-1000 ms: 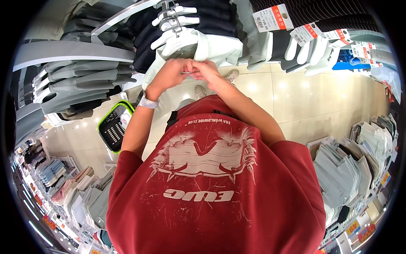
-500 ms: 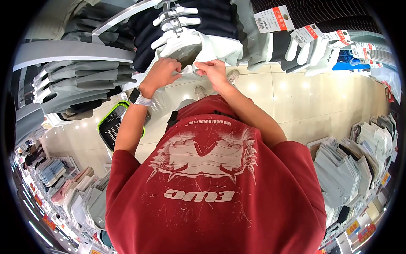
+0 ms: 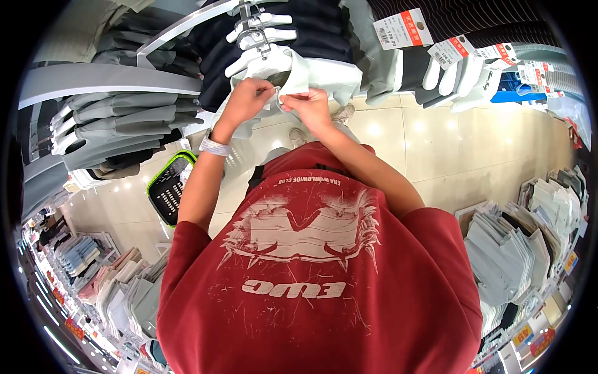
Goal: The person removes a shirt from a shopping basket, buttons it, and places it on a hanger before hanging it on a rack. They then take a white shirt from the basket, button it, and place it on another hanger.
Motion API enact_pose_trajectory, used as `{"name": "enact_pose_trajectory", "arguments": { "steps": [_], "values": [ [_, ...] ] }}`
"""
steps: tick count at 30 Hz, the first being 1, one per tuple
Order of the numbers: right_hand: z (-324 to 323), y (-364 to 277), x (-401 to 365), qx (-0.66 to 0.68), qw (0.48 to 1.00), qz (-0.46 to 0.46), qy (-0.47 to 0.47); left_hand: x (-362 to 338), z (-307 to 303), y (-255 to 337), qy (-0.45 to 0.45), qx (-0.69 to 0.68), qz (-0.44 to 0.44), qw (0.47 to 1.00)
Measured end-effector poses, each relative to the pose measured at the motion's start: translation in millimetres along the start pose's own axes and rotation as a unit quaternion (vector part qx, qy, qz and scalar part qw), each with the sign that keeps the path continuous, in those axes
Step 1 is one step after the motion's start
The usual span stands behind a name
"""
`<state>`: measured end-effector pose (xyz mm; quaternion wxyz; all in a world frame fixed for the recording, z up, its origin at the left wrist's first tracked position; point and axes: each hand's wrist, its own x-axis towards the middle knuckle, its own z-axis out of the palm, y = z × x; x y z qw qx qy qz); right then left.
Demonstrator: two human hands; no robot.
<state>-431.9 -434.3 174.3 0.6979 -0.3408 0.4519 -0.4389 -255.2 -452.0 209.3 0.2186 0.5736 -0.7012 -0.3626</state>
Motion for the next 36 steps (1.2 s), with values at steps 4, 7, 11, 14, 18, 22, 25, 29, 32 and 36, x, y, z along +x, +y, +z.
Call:
{"name": "enact_pose_trajectory", "arguments": {
  "steps": [4,7,11,14,18,22,25,29,32,36],
  "values": [
    [-2.0,4.5,3.4,-0.007,1.000,0.003,0.001,-0.8,4.7,4.6,0.021,0.024,0.018,0.999],
    [-2.1,5.3,3.3,0.003,1.000,0.007,0.007,-3.1,-3.1,24.9,-0.045,0.027,-0.065,0.997],
    [-1.1,3.1,2.6,-0.017,1.000,-0.006,0.006,-3.7,5.2,4.4,0.008,-0.016,0.007,1.000],
    [-4.0,4.4,2.9,-0.013,1.000,-0.003,0.002,-3.1,3.5,1.3,-0.011,-0.029,0.000,1.000],
    [-5.1,3.2,1.1,-0.025,1.000,0.005,-0.005,-2.0,1.2,2.9,-0.016,-0.018,-0.008,1.000],
    [-4.5,1.4,-1.2,-0.024,1.000,0.008,-0.005,1.5,2.6,-0.2,0.004,-0.067,-0.028,0.997],
    [-5.0,2.0,-3.0,-0.001,1.000,0.002,-0.007,5.4,1.8,-1.2,-0.026,-0.060,-0.041,0.997],
    [-4.3,0.0,-4.4,0.015,1.000,0.007,-0.008,9.5,6.2,-6.6,-0.026,-0.056,-0.035,0.997],
    [-3.0,-0.2,-5.3,0.018,1.000,0.006,-0.010,11.8,8.6,-7.3,-0.031,-0.028,-0.047,0.998],
    [-5.8,2.3,-1.6,0.041,0.998,-0.019,-0.037,13.0,6.9,-10.7,-0.054,-0.074,-0.036,0.995]
  ]
}}
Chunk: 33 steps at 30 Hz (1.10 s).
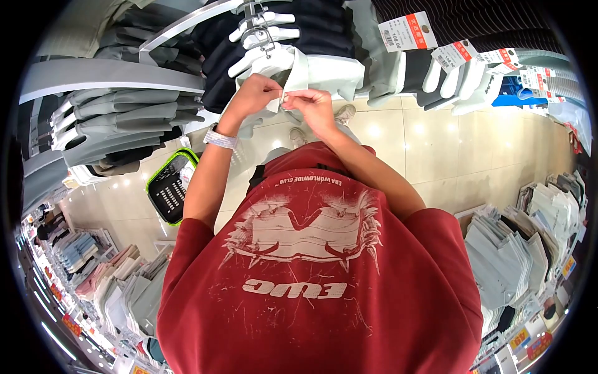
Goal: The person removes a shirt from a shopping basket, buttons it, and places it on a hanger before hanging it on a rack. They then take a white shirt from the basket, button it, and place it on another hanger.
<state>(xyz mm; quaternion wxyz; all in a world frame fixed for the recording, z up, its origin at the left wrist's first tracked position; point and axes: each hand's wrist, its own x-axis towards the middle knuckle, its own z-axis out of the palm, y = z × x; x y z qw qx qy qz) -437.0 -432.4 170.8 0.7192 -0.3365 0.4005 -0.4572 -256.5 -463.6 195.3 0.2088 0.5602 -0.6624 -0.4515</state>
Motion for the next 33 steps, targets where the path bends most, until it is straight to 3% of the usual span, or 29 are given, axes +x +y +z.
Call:
{"name": "enact_pose_trajectory", "arguments": {
  "steps": [6,11,14,22,28,33],
  "values": [
    [0.8,-9.3,-0.4,-0.085,0.996,0.016,0.015,-1.0,2.4,-3.0,-0.038,-0.052,0.007,0.998],
    [-7.5,3.8,6.8,-0.064,0.998,-0.018,-0.008,-0.2,-1.0,3.0,-0.079,-0.055,-0.025,0.995],
    [-4.0,-0.3,6.4,-0.064,0.998,-0.007,-0.022,-4.2,1.1,9.1,-0.076,-0.091,-0.037,0.992],
    [-8.8,-0.7,6.5,-0.050,0.998,0.002,-0.040,-4.8,7.9,5.3,-0.032,-0.016,0.010,0.999],
    [-15.3,-1.2,8.9,0.008,0.996,0.063,-0.054,-7.6,13.6,5.6,0.011,0.035,0.053,0.998],
    [-14.6,-2.0,8.2,0.010,0.994,0.070,-0.079,-11.2,14.2,12.0,0.018,0.065,0.045,0.997]
  ]
}}
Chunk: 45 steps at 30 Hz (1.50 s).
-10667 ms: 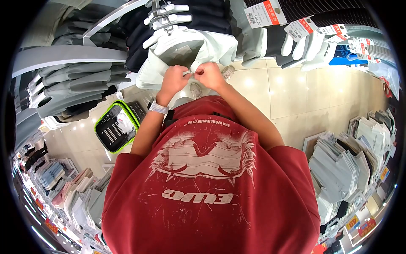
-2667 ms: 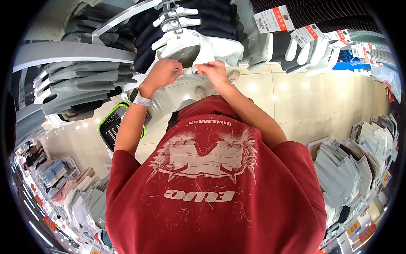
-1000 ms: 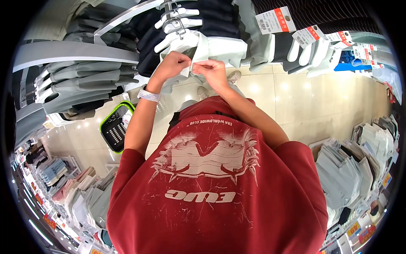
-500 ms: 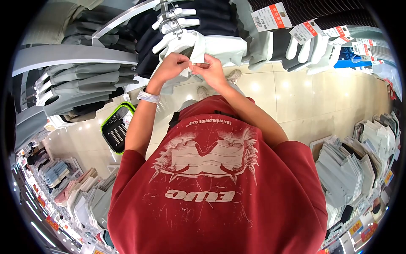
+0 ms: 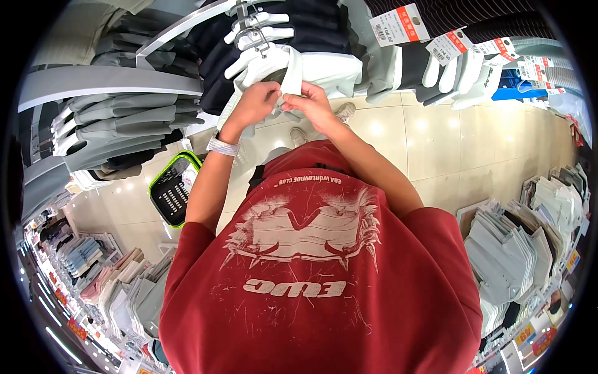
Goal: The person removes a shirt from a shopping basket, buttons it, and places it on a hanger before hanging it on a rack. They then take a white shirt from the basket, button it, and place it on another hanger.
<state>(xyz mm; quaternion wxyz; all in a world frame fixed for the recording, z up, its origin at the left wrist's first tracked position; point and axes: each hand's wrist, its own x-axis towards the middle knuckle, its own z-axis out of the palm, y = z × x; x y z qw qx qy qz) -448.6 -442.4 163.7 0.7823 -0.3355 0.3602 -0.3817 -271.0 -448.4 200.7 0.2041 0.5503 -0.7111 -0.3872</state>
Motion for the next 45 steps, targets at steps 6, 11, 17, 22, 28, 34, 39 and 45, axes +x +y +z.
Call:
{"name": "enact_pose_trajectory", "arguments": {
  "steps": [6,11,17,22,28,34,39,45],
  "values": [
    [-2.6,2.7,1.6,0.033,0.999,0.017,-0.018,-3.8,-2.5,1.8,0.005,0.012,0.015,1.000],
    [-2.4,0.5,2.6,0.020,0.999,0.031,-0.030,-4.6,-3.5,-1.0,0.003,0.012,0.023,1.000],
    [-6.0,-0.5,2.9,0.027,0.997,0.048,-0.051,-4.6,-4.3,-3.6,-0.013,-0.020,0.007,1.000],
    [-4.2,-3.7,1.4,0.027,0.997,0.057,-0.047,-5.0,-6.3,-0.8,-0.021,-0.030,0.011,0.999],
    [-3.7,-4.4,1.3,0.026,0.997,0.056,-0.048,-4.8,-4.6,-0.5,-0.014,-0.034,0.017,0.999],
    [-5.4,-3.0,2.1,0.019,0.997,0.058,-0.052,-5.6,-1.3,5.3,0.018,-0.029,0.065,0.997],
    [-3.9,-8.0,2.0,0.027,0.998,0.044,-0.040,-6.2,2.6,4.0,0.046,-0.014,0.084,0.995],
    [-10.9,-2.2,1.5,0.056,0.994,0.083,-0.051,-8.8,3.7,-5.1,0.000,-0.123,0.013,0.992]
  ]
}}
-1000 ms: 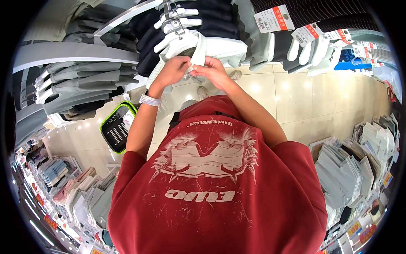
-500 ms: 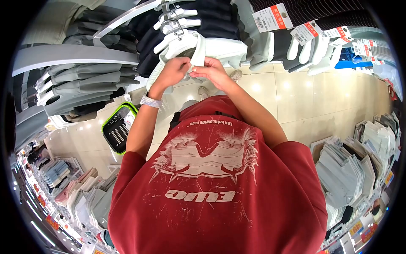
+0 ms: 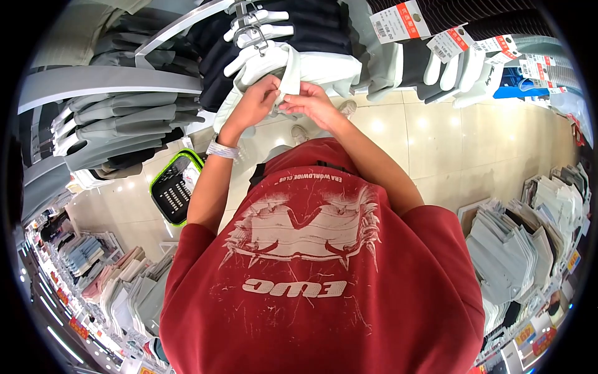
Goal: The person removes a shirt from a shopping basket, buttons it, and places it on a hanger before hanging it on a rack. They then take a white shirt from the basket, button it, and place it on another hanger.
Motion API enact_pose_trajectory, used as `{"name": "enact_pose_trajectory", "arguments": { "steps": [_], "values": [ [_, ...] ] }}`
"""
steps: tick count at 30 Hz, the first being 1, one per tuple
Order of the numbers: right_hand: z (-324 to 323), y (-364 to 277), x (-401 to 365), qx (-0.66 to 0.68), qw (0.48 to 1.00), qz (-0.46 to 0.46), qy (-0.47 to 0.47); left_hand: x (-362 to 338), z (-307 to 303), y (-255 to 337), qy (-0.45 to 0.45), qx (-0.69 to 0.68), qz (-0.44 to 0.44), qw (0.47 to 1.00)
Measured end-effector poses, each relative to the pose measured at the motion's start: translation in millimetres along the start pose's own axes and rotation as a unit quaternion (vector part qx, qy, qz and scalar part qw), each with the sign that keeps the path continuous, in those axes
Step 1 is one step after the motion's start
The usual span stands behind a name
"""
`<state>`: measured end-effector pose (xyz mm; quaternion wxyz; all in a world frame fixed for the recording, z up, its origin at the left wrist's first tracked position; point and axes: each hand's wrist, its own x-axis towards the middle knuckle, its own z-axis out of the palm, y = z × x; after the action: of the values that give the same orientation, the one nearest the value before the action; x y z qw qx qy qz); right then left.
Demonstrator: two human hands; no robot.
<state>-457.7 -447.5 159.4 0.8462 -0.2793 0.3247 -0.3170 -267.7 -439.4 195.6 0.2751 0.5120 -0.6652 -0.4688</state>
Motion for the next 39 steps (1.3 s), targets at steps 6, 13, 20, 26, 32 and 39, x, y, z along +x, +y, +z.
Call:
{"name": "enact_pose_trajectory", "arguments": {
  "steps": [6,13,20,26,32,39],
  "values": [
    [1.9,2.6,2.2,-0.039,0.999,0.000,0.004,2.4,1.5,2.7,-0.016,-0.015,-0.025,0.999],
    [6.3,-1.4,2.5,-0.096,0.993,-0.040,0.049,4.8,6.2,-2.8,0.031,0.030,-0.002,0.999],
    [0.6,-2.1,1.3,-0.085,0.996,-0.022,0.029,2.9,12.8,1.0,0.065,-0.001,-0.005,0.998],
    [-4.3,2.1,3.2,-0.063,0.998,-0.014,0.016,1.1,5.4,9.3,0.040,-0.055,-0.026,0.997],
    [-4.7,4.5,3.4,-0.060,0.998,-0.006,0.025,-0.9,1.4,4.0,0.026,-0.007,-0.004,1.000],
    [-1.8,4.3,2.7,-0.075,0.997,-0.019,0.028,-3.1,-9.4,16.6,-0.025,0.168,-0.059,0.984]
  ]
}}
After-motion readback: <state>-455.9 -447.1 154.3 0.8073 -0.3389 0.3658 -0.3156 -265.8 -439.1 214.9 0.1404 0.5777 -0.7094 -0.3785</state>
